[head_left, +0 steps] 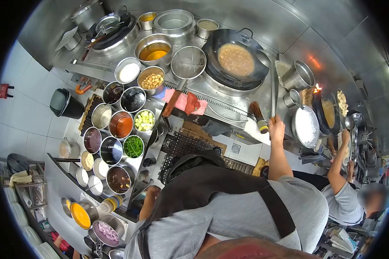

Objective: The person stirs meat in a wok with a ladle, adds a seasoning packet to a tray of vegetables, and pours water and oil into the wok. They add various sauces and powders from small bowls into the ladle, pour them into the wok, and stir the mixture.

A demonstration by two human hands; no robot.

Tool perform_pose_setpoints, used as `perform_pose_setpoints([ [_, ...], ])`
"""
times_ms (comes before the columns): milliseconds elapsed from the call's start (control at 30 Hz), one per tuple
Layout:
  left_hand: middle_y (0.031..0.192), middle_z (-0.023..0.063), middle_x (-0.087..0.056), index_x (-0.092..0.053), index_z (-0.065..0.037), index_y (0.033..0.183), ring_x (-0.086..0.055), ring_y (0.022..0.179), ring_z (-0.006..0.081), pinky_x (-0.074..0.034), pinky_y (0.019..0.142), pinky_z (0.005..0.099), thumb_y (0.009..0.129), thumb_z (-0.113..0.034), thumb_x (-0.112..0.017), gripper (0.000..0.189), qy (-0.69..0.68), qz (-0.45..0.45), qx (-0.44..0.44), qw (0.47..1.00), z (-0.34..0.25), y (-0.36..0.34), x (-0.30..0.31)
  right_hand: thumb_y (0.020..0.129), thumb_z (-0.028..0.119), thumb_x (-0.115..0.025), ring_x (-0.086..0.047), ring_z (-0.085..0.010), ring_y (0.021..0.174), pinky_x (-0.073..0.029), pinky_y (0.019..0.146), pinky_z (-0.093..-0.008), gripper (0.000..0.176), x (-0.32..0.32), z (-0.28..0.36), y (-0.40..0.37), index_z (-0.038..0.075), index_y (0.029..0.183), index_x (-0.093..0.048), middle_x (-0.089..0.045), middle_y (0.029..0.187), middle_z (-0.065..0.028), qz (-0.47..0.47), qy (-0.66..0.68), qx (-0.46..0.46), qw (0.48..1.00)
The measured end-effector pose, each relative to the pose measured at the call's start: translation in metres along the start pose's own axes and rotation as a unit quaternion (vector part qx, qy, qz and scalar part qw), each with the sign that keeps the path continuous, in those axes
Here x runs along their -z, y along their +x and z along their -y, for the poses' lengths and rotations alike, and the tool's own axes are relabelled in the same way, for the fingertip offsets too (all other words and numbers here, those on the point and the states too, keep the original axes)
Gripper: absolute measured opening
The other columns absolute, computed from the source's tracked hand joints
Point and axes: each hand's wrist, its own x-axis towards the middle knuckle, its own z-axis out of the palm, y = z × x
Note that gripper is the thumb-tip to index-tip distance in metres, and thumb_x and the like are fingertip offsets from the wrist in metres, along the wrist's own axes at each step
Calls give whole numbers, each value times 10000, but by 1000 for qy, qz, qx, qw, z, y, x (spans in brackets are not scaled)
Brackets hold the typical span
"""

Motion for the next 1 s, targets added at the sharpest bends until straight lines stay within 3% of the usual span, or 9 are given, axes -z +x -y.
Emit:
perform_pose_setpoints([
  [167,903,97,-685,-683,-101,862,-662,801,254,-533,736,389,729,-276,-640,225,35,32,37,998,23,19,-36,767,186,-584,-606,-386,940,-476,801,-431,399,-27,53,64,60,1146,-596,-622,946,-259,138,-9,32,990],
  [300,877,102,-688,-683,-100,863,-664,802,250,-533,732,383,740,-278,-628,223,159,-9,-30,987,21,68,-27,783,172,-581,-572,-414,959,-461,813,-479,287,-68,82,86,38,1037,-588,-618,927,-250,122,-41,132,983],
  [367,866,121,-690,-697,-99,898,-664,849,239,-522,753,374,758,-280,-599,249,-198,-29,129,971,-25,51,28,785,163,-573,-571,-419,948,-455,809,-490,295,-79,75,83,41,1054,-579,-618,919,-249,132,-70,145,978],
  [433,888,158,-684,-700,-91,944,-671,825,250,-523,717,390,764,-271,-568,286,-363,-95,176,910,-47,54,42,791,151,-551,-577,-433,896,-448,795,-515,321,-76,63,74,50,1095,-552,-617,879,-252,140,-114,171,969],
  [533,888,192,-674,-690,-72,945,-672,702,295,-527,617,426,757,-275,-593,293,-370,-189,103,904,-16,97,-8,807,172,-543,-603,-411,839,-467,764,-512,434,-45,28,50,116,1236,-517,-623,853,-250,169,-198,165,951],
  [567,888,192,-674,-690,-72,945,-672,702,295,-527,617,426,757,-275,-593,293,-370,-188,97,905,-26,83,-5,807,172,-543,-603,-411,839,-467,764,-512,434,-32,20,44,116,1236,-517,-623,853,-250,164,-200,163,952],
  [633,883,185,-672,-693,-80,899,-677,716,279,-529,617,429,754,-239,-628,225,36,-108,-38,993,-43,58,7,820,184,-551,-604,-411,848,-470,772,-501,434,-7,8,31,135,1250,-526,-627,858,-244,135,-170,161,963],
  [667,879,181,-673,-692,-81,893,-675,713,277,-530,614,427,746,-226,-633,215,79,-84,-59,992,-42,51,-4,820,184,-551,-604,-411,848,-470,772,-501,434,-1,5,27,135,1250,-526,-627,858,-244,128,-172,156,964],
  [1000,839,137,-675,-675,-97,836,-662,675,251,-538,579,399,666,-102,-686,170,12,42,67,997,1,50,-4,780,144,-592,-589,-416,942,-460,813,-454,446,-17,-14,15,57,1217,-556,-624,956,-254,67,-72,29,995],
])
